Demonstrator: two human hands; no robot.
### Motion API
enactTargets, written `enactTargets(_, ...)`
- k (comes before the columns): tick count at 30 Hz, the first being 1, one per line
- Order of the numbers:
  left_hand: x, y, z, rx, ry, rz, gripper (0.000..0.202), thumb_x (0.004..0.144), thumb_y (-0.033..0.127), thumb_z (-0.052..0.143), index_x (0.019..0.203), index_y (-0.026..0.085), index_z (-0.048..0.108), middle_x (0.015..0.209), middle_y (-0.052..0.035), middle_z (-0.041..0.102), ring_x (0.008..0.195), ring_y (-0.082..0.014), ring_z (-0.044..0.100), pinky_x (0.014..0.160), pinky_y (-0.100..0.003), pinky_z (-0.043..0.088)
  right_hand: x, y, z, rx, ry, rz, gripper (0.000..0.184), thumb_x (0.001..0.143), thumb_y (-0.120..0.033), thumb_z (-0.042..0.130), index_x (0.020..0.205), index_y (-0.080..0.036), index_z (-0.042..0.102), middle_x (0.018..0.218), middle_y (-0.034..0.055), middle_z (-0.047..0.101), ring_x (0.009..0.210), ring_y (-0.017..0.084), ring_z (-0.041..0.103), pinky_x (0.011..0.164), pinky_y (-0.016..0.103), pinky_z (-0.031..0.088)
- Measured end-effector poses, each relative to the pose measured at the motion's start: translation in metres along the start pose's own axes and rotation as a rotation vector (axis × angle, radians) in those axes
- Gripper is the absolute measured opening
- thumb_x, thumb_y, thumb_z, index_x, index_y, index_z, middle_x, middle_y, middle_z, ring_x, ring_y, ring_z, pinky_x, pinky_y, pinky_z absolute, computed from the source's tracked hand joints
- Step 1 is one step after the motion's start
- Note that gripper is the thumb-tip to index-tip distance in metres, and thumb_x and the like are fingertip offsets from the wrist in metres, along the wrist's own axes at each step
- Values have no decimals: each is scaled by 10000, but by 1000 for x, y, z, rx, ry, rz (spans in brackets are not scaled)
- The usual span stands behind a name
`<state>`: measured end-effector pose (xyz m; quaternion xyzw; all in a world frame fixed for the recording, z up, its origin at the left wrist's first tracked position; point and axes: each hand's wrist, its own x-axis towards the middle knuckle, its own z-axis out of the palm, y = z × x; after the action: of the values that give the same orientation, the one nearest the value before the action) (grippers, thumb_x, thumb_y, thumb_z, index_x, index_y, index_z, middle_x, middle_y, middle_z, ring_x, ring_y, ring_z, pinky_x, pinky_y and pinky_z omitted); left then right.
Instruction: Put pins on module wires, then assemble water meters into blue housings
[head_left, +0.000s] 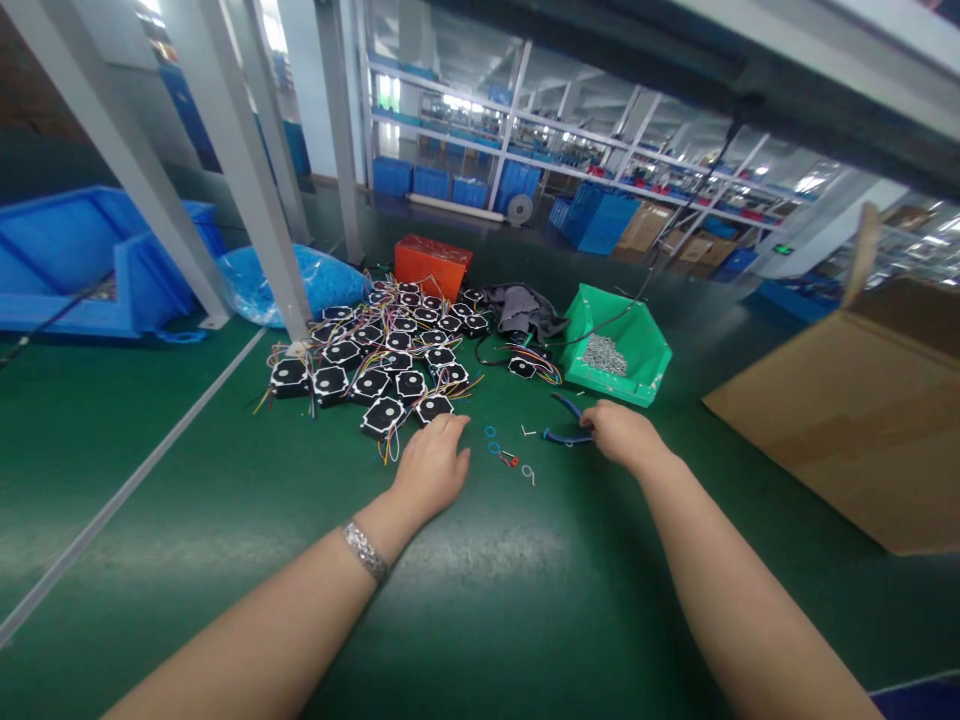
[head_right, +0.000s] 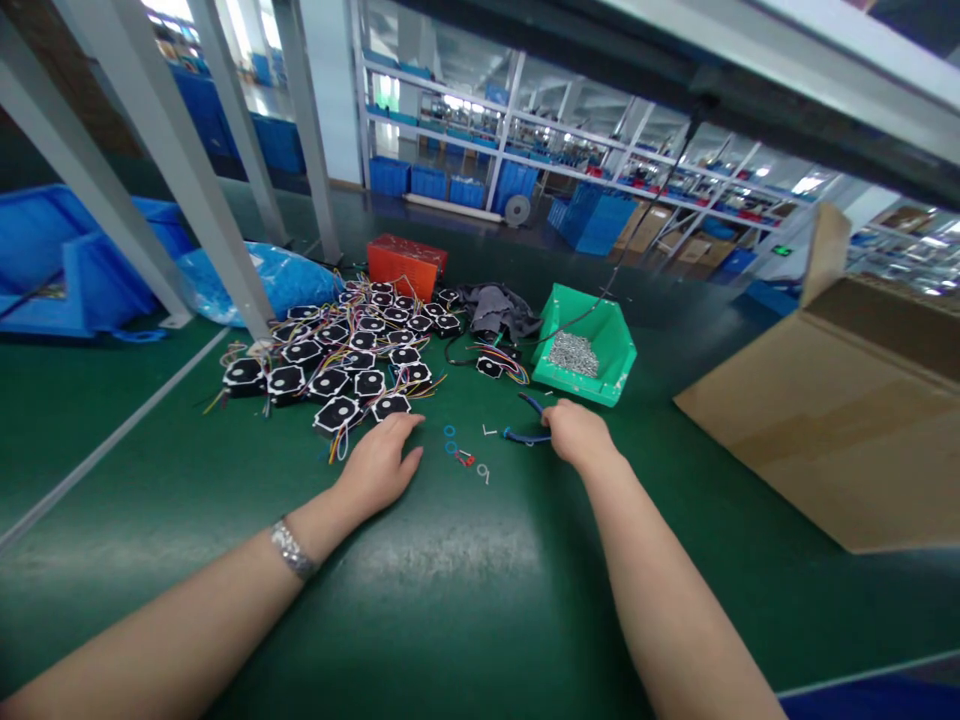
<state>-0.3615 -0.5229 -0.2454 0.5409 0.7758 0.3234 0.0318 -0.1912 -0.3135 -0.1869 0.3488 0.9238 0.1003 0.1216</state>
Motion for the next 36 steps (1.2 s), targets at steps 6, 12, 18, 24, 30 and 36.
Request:
enactTargets(6,-2,0,-2,-176,156,112,229,786,201,459,984,106,522,910,-109,575,844,-191,546,763,-335,459,38,-40,-11,124,333,149,386,792,-237,487,1174,-197,457,1057,99,496,897,196,532,678,258,396)
enactTargets(12,-4,0,-4,-206,162,142,246,809,265,442,986,114,520,849,-93,569,761,-173,540,709,-328,462,71,-56,-18,215,304,240,237,817,-244,437,940,-131,605,974,136,531,852,211,554,670,282,403)
enactTargets(18,-6,3,-2,-317,123,86,447,804,369,446,1174,126,388,943,-99,552,700,-148,513,665,-328,469,32,-68,-54,407,405,159,239,822,-293,433,827,-161,633,846,62,618,793,162,557,681,255,386)
enactTargets(24,-15,19,-5,-397,125,160,731,652,439,623,1246,146,312,1173,-162,447,1022,-256,475,818,-402,436,-43,-112,-68,982,380,-105,211,758,-305,509,656,-149,608,573,5,576,547,108,520,533,223,379)
enactTargets(30,-10,24,-9,-770,121,-230,348,738,392,533,1002,174,475,834,-61,594,732,-189,579,654,-327,464,-38,-104,-28,1415,478,-40,311,808,-381,427,962,-151,569,766,32,593,572,106,541,575,259,451)
enactTargets(36,-1,21,-10,-1493,-50,-639,234,724,347,560,815,134,529,702,-40,603,637,-155,592,531,-261,461,-8,-69,15,479,429,188,181,780,-220,479,832,-157,641,883,99,554,868,205,507,772,326,383)
